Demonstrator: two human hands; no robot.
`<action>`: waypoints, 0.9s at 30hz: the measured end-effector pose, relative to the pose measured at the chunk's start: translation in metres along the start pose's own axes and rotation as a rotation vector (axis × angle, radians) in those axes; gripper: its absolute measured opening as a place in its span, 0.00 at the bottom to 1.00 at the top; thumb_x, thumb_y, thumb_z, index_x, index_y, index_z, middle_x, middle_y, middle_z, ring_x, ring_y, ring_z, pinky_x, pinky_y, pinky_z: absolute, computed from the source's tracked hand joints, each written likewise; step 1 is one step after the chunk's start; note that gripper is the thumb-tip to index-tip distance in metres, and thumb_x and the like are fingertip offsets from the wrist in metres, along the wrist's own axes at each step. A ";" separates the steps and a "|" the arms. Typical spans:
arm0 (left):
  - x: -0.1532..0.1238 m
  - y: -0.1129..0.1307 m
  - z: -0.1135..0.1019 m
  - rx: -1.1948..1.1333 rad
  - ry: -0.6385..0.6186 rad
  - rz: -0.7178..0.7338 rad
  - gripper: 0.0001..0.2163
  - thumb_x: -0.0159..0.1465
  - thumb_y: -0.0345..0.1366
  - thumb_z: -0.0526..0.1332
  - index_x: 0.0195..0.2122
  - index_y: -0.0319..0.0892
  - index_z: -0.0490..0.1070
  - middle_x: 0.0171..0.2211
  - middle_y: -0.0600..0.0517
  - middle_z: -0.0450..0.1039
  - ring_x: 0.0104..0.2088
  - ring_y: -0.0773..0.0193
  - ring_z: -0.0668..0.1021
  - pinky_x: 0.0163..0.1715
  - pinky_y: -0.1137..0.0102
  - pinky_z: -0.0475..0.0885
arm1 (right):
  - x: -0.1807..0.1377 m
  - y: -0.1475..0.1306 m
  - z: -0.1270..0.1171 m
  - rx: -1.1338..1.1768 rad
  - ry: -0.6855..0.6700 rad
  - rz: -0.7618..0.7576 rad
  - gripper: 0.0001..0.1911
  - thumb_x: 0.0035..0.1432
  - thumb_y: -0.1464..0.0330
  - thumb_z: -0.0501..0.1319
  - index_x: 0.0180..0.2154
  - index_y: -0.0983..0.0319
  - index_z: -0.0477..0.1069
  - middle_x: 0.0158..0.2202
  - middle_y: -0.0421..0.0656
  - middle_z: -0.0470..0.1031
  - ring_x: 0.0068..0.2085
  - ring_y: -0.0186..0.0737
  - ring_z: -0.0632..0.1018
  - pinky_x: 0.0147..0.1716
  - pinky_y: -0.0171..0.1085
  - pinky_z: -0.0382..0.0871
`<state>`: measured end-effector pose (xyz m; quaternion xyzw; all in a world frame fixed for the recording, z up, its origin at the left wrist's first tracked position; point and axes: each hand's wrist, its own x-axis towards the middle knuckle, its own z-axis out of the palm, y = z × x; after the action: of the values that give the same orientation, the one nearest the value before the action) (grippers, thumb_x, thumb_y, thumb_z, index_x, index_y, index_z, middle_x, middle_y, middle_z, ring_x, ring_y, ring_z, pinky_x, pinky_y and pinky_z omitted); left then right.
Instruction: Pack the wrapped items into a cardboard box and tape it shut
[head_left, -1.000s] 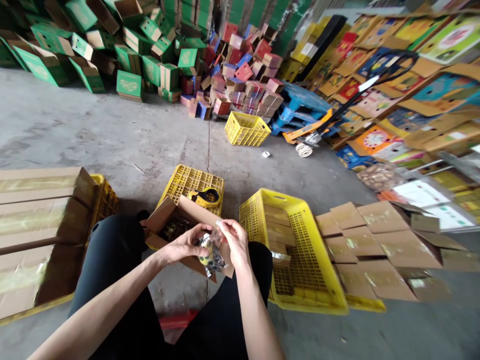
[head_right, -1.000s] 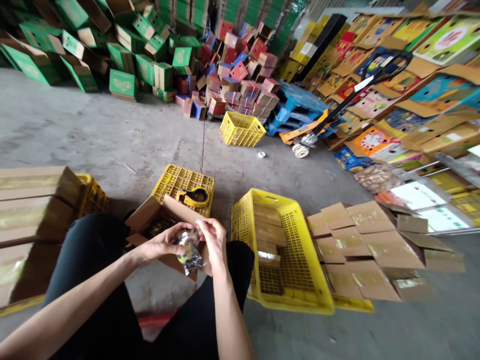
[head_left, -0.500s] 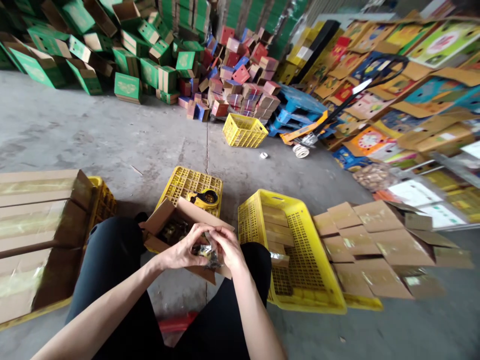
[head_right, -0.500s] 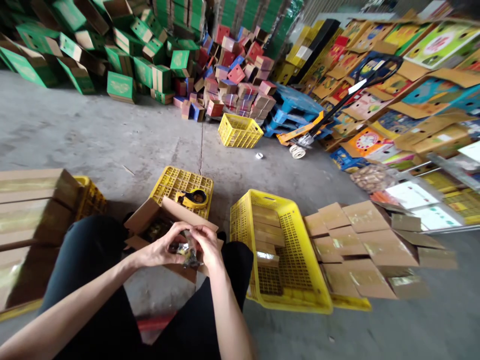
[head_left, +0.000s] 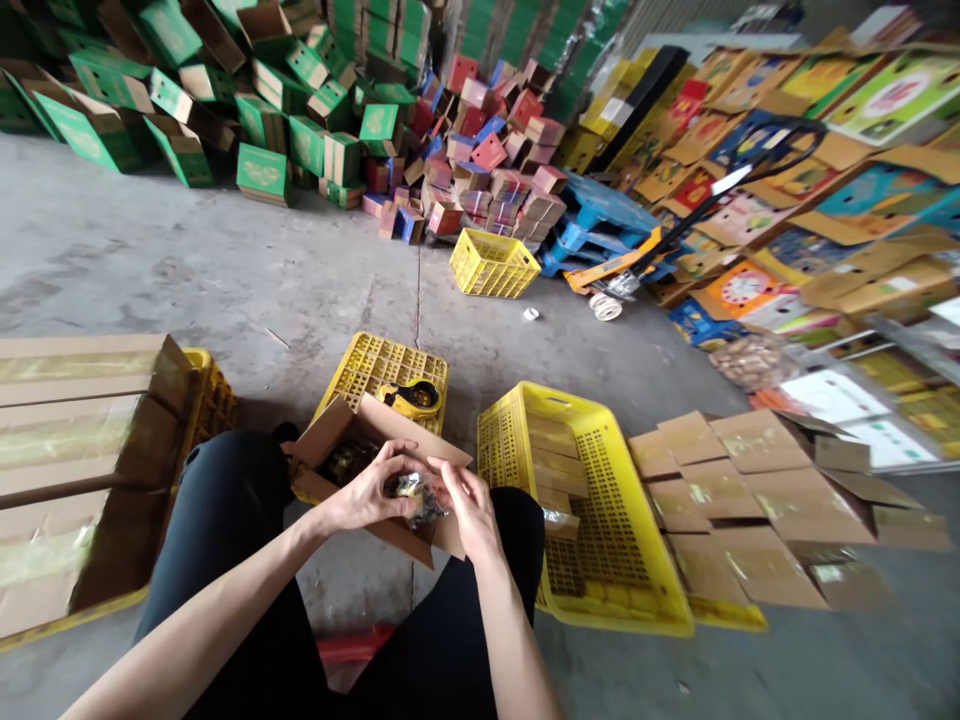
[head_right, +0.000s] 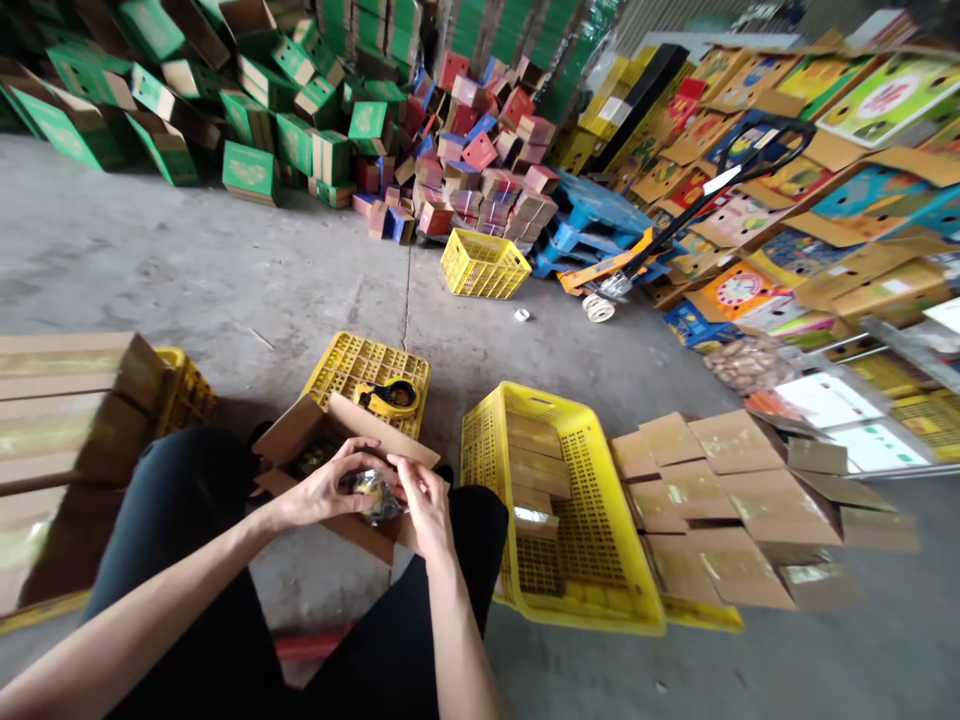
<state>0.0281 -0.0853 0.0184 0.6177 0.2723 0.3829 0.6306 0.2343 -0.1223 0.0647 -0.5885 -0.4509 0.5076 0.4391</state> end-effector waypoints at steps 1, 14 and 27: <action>0.000 -0.001 0.000 -0.031 0.020 -0.004 0.24 0.61 0.47 0.77 0.56 0.49 0.79 0.63 0.42 0.60 0.69 0.41 0.63 0.68 0.51 0.65 | -0.004 -0.004 -0.001 -0.036 -0.034 -0.029 0.25 0.62 0.45 0.68 0.47 0.57 0.86 0.49 0.50 0.86 0.49 0.54 0.86 0.49 0.51 0.83; -0.002 -0.003 -0.001 -0.068 0.074 -0.020 0.19 0.60 0.44 0.77 0.51 0.48 0.81 0.61 0.42 0.67 0.66 0.44 0.68 0.67 0.53 0.63 | -0.015 -0.002 0.003 -0.034 -0.086 -0.068 0.21 0.55 0.51 0.75 0.43 0.59 0.84 0.46 0.49 0.86 0.51 0.54 0.85 0.53 0.50 0.81; 0.004 0.003 0.009 -0.224 0.222 -0.191 0.20 0.60 0.53 0.75 0.35 0.39 0.79 0.31 0.50 0.78 0.31 0.63 0.76 0.35 0.68 0.71 | -0.008 0.002 0.017 -0.181 0.044 -0.145 0.16 0.62 0.53 0.69 0.36 0.60 0.80 0.34 0.46 0.83 0.36 0.45 0.83 0.38 0.40 0.78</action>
<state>0.0374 -0.0868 0.0223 0.4690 0.3533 0.4148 0.6951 0.2165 -0.1291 0.0629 -0.6028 -0.5263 0.4185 0.4294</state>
